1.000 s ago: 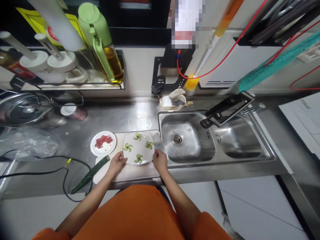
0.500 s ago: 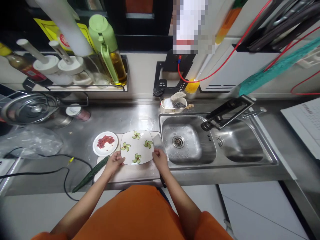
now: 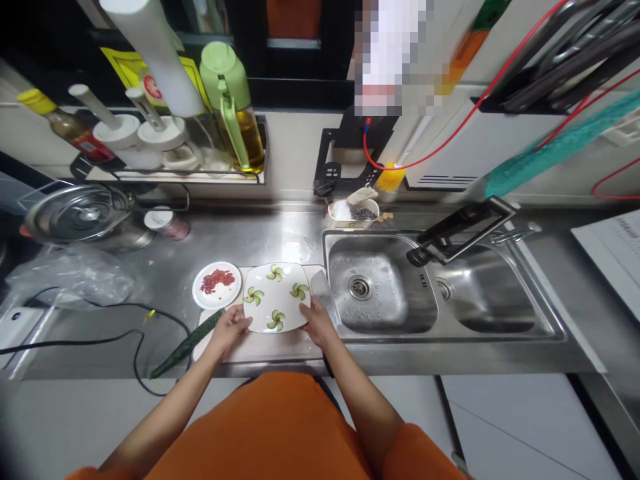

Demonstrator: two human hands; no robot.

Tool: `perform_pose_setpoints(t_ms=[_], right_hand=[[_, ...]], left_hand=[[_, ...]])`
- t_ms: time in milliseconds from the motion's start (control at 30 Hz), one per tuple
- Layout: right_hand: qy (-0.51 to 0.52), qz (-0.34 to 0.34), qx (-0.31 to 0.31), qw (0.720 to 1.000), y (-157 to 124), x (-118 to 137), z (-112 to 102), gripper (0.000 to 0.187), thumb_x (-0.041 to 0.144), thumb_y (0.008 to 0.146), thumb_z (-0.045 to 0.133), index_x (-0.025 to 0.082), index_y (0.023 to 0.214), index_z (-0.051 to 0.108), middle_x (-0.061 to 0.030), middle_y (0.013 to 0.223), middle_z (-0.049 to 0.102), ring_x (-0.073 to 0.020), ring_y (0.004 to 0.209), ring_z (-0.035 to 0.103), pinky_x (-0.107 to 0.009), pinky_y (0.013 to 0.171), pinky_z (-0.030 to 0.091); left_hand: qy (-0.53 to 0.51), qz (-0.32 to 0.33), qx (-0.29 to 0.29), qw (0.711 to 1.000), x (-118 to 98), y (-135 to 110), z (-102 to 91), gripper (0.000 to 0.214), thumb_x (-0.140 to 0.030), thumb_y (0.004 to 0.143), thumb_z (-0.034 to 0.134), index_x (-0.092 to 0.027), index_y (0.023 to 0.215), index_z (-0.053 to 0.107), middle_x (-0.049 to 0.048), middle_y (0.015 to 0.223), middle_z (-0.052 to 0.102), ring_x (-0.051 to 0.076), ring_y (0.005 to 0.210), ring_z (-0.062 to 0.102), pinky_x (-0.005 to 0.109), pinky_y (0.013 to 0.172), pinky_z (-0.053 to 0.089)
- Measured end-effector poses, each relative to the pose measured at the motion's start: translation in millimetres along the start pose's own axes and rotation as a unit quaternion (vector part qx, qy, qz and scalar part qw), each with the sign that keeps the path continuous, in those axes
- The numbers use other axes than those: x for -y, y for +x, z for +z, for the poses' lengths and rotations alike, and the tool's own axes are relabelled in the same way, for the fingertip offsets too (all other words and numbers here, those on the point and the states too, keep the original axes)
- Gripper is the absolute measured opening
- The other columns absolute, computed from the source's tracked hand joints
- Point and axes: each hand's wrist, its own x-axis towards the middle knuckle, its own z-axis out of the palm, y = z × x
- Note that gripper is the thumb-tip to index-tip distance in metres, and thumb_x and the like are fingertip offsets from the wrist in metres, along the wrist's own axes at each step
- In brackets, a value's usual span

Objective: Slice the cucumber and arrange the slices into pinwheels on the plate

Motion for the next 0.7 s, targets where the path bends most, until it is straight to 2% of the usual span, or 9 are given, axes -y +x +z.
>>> perform_pose_setpoints(t_ms=[167,300,467,567,700], right_hand=[[0.017,0.013,0.003,1.000,3,-4,-4,0.047,0.029,0.060,0.075,0.025,0.103,0.057,-0.0021,0.096,0.068,-0.0184,0.076,0.064,-0.031,0.061,0.053],[0.027,0.008,0.012,1.000,4,-4,-8,0.041,0.027,0.061,0.075,0.023,0.099,0.058,-0.0004,0.089,0.068,-0.0161,0.071,0.064,-0.029,0.061,0.053],[0.023,0.003,0.017,1.000,1,11,-20,0.037,0.026,0.063,0.076,0.022,0.096,0.059,0.0000,0.082,0.069,-0.0134,0.065,0.063,-0.026,0.059,0.053],[-0.005,0.008,0.028,1.000,-5,30,-39,0.040,0.024,0.062,0.076,0.021,0.099,0.060,-0.0019,0.084,0.070,-0.0127,0.061,0.063,-0.023,0.054,0.052],[-0.063,0.013,-0.001,0.998,-22,62,-87,0.037,0.022,0.062,0.076,0.021,0.097,0.063,-0.0042,0.086,0.071,-0.0134,0.062,0.064,-0.023,0.054,0.053]], left_hand=[[-0.007,0.000,0.007,1.000,0,-4,-2.1,0.049,-0.036,0.054,0.076,-0.017,0.095,0.055,-0.0099,0.052,0.049,0.005,0.044,0.044,0.017,0.048,0.035],[-0.013,-0.001,0.019,1.000,-4,-9,-0.5,0.052,-0.038,0.055,0.077,-0.017,0.097,0.054,-0.0076,0.057,0.055,0.005,0.048,0.049,0.017,0.050,0.037],[-0.034,-0.021,0.066,0.997,-11,-13,3.7,0.055,-0.040,0.057,0.078,-0.016,0.102,0.055,-0.0002,0.073,0.066,0.012,0.066,0.062,0.024,0.065,0.048],[-0.031,-0.024,0.064,0.997,-13,-12,1.1,0.058,-0.042,0.057,0.078,-0.015,0.104,0.055,0.0040,0.081,0.069,0.016,0.075,0.066,0.029,0.074,0.050],[0.015,0.003,0.049,0.999,-15,-10,-8.7,0.057,-0.043,0.058,0.077,-0.014,0.103,0.057,0.0070,0.086,0.069,0.017,0.079,0.065,0.028,0.073,0.049]])
